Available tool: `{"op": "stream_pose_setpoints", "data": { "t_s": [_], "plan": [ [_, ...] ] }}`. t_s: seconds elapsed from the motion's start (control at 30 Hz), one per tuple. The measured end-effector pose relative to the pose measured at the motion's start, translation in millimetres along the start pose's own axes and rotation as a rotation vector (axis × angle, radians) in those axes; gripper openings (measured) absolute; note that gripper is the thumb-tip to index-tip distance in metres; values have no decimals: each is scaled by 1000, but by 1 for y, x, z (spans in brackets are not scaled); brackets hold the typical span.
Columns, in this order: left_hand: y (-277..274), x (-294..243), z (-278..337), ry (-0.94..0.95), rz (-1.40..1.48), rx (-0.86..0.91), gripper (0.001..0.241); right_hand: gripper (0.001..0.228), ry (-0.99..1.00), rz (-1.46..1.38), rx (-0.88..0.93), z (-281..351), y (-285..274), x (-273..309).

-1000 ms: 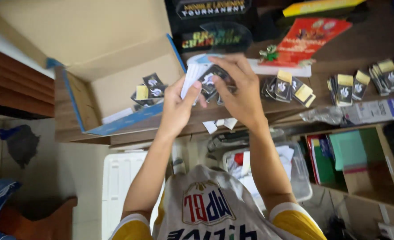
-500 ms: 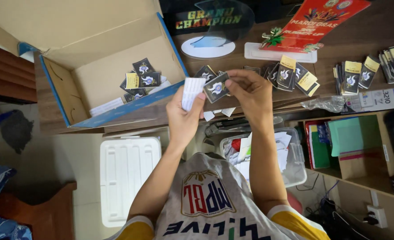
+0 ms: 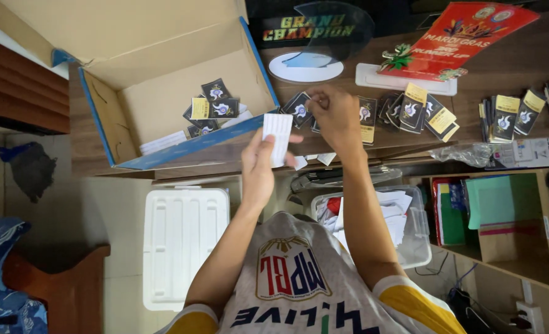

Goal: The person organizes small cards and white paper slips on a wooden desk. They pick up stacks of cards, separate them, and place them into a cardboard box. The person also handles a white paper slip and places it into the box with the cards.

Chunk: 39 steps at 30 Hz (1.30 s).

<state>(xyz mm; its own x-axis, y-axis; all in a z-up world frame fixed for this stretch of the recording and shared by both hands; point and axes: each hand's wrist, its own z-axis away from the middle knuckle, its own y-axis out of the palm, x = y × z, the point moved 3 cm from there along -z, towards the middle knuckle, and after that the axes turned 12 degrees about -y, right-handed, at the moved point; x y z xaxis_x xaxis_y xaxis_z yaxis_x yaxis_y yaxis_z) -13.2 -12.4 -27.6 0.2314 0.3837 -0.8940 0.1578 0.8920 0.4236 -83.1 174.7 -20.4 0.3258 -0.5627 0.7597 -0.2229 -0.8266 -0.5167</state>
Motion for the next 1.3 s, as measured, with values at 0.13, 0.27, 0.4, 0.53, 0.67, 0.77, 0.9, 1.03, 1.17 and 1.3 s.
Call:
{"op": "stream_pose_setpoints", "data": {
  "t_s": [0.13,0.27,0.4,0.53,0.67,0.77,0.9,1.03,1.17,1.3],
  "plan": [
    [4,-4,0,1,12,39,43,22,14,310,48,-5,1,22],
    [1,4,2,25,-34,42,47,25,-368,489,-132,1,-11,39],
    [5,5,3,38,-81,54,50,19,-74,173,-221,16,-31,47],
    [20,0,5,132,-239,62,49,22,62,-146,-190,51,-52,53],
    [41,-3,7,239,-493,51,53,27,149,-487,-65,71,-59,58],
    [54,-5,9,302,-588,74,56,27,183,-482,-110,81,-64,50],
    [66,-4,5,342,-551,162,59,24,222,-377,-259,95,-75,31],
    [73,25,-7,201,-315,224,60,19,238,-320,-391,107,-91,15],
    [73,45,-16,37,-142,241,54,24,210,-373,-357,117,-106,16],
    [81,49,-19,-16,-234,289,49,30,282,-316,-201,129,-115,12]
  ]
}}
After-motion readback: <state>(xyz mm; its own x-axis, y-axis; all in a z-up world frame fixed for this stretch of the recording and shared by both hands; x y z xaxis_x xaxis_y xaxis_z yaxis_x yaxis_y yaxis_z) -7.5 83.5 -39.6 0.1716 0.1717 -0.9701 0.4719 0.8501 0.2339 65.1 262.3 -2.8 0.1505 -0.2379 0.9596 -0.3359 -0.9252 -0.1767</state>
